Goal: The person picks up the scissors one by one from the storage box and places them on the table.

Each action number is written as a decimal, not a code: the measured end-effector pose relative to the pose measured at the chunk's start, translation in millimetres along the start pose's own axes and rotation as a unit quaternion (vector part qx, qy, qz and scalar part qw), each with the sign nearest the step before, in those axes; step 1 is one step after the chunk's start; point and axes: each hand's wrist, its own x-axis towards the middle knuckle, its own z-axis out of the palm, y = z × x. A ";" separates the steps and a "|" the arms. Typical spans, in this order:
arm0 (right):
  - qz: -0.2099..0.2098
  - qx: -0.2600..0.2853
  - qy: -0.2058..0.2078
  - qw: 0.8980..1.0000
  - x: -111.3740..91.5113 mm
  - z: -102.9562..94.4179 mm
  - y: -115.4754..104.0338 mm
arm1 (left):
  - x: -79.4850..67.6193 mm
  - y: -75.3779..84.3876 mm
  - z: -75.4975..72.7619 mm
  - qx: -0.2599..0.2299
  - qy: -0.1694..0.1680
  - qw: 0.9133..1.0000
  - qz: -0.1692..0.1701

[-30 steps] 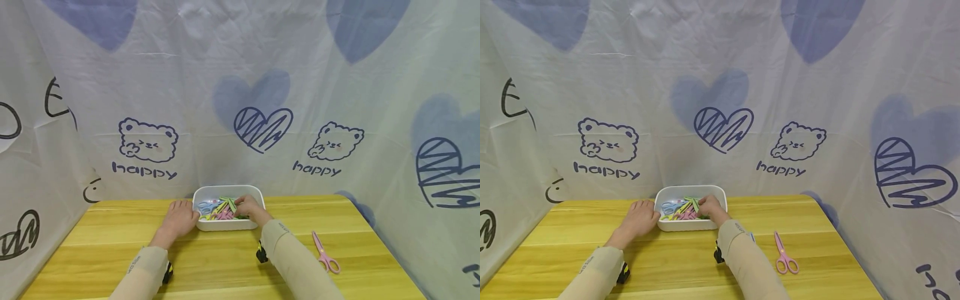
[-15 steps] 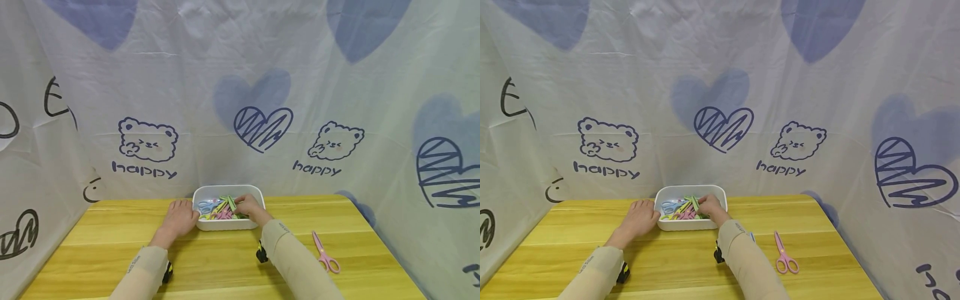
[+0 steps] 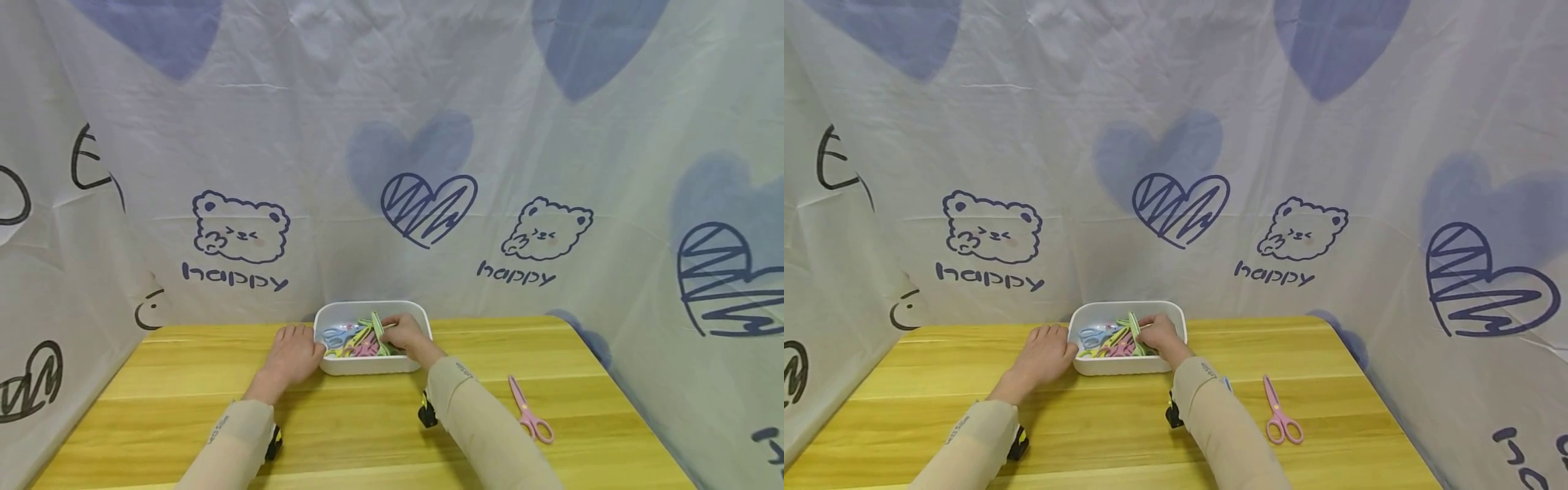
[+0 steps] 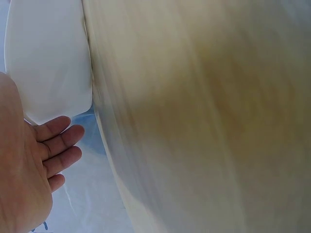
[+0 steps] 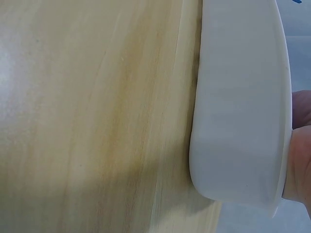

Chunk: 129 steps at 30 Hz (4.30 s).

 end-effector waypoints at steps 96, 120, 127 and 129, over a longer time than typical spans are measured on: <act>-0.077 0.195 0.011 0.978 -91.1 -53.6 -20.8 | -3.0 10.5 -13.1 0.010 -0.029 0.999 -0.011; -0.057 0.182 0.029 0.981 -116.6 -69.2 22.5 | -2.5 8.1 -10.5 0.011 -0.028 0.999 -0.011; -0.046 0.179 0.021 0.983 -121.7 -75.0 31.4 | -3.0 9.3 -11.9 0.014 -0.027 0.999 -0.011; -0.044 0.177 0.013 0.983 -123.3 -76.4 33.4 | -3.4 9.6 -12.0 0.012 -0.027 1.000 -0.011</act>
